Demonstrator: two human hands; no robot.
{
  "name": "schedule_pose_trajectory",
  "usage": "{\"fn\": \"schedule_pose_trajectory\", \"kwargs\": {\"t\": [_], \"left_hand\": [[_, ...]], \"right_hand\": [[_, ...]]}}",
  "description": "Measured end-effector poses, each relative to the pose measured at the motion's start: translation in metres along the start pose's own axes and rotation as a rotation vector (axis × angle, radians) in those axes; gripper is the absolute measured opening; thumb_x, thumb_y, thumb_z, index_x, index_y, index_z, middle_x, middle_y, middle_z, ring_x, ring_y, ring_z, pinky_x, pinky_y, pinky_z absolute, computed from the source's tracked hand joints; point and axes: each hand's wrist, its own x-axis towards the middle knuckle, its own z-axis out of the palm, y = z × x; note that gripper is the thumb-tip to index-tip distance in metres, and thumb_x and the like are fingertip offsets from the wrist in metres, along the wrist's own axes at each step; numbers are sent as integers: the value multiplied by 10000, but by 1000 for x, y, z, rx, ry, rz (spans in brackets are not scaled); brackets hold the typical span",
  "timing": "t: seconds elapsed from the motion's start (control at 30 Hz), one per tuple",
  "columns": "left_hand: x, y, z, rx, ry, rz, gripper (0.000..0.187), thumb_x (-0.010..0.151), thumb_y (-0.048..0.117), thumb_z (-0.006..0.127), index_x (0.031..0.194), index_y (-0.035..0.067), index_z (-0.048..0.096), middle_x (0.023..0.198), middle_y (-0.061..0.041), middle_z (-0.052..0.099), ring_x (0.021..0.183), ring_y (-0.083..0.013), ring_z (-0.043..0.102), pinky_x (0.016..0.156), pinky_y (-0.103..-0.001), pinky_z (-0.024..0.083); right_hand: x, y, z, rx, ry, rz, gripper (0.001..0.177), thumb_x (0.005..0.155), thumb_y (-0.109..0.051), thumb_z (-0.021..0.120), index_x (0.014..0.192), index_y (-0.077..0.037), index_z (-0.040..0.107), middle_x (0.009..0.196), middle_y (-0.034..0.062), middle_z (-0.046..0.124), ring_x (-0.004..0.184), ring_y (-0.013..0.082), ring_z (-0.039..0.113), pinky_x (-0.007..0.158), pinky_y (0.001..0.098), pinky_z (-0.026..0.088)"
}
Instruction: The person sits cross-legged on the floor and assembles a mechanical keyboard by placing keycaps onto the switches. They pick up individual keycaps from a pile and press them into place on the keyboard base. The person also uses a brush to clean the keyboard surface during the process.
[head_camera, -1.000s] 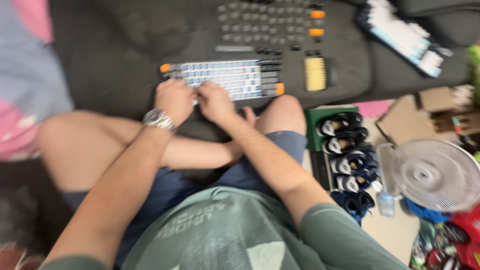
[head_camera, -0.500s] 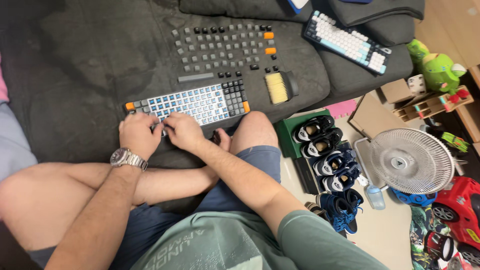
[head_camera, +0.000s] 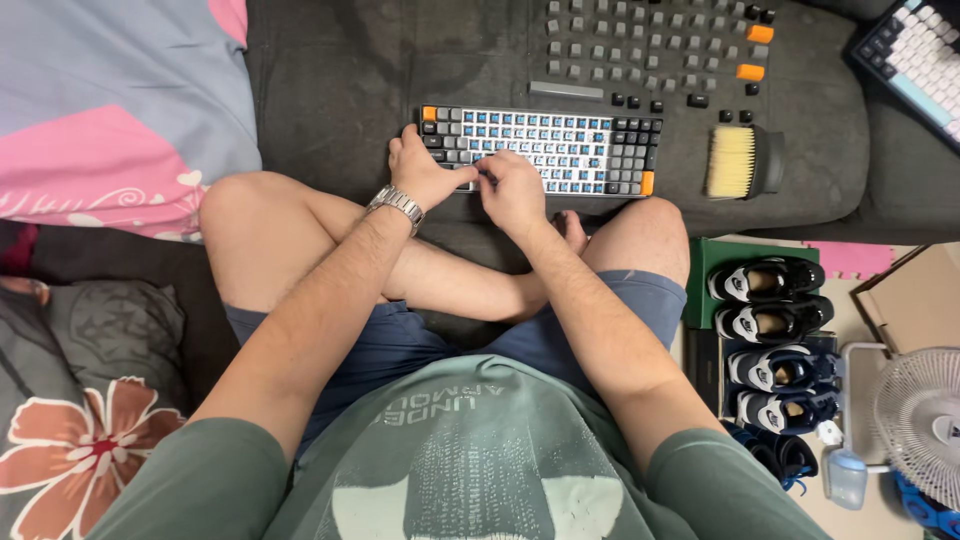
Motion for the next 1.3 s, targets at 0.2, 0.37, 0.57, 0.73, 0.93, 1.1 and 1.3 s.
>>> {"fn": "schedule_pose_trajectory", "kwargs": {"t": [0.2,0.37,0.57,0.73,0.93,1.1,1.3], "left_hand": [[5,-1,3,36,-11,-20,1005,582,358,977,1347,30,413,1329,-215,462,1279,-378,488,1079,-439,447],[1,8,-3,54,-24,-44,1016,575,355,990,1334,27,399,1329,-211,455,1276,-375,484,1069,-439,451],[-1,22,-12,69,-62,-94,1027,560,361,1001,1305,5,390,1326,-224,454,1264,-371,507,1052,-433,478],[-1,24,-12,91,-74,-93,1010,578,345,995,1293,-11,376,1330,-238,441,1263,-377,503,1032,-438,492],[2,11,-2,59,-17,-37,993,574,335,1005,1275,-19,397,1303,-251,471,1246,-401,508,1044,-452,472],[10,-8,6,-13,35,23,977,560,349,998,1283,1,442,1285,-232,520,1227,-381,531,1051,-435,465],[-1,3,-7,-8,90,51,1019,616,391,988,1340,-23,402,1311,-267,491,1238,-411,500,1049,-451,436]], "right_hand": [[-1,-5,-2,29,-40,71,96,820,-67,764,908,-58,729,858,93,654,836,319,662,740,427,535],[0,-6,-5,-8,-27,1,83,819,-64,768,895,-71,736,852,84,652,838,324,656,746,433,530],[2,-9,-16,-12,-11,1,116,807,-42,763,917,-47,727,876,95,641,841,322,648,744,431,526],[1,-7,-16,5,-6,35,113,806,-37,765,912,-42,725,871,98,640,832,323,644,737,427,527],[1,-11,-18,8,-6,18,97,800,-41,763,888,-43,723,866,115,641,838,347,643,740,443,524],[0,-10,-27,27,19,22,89,812,-55,750,895,-46,720,855,113,642,832,348,648,742,443,527],[5,-5,-49,52,59,37,121,839,-84,755,951,-43,734,901,128,679,879,355,664,781,427,536]]}}
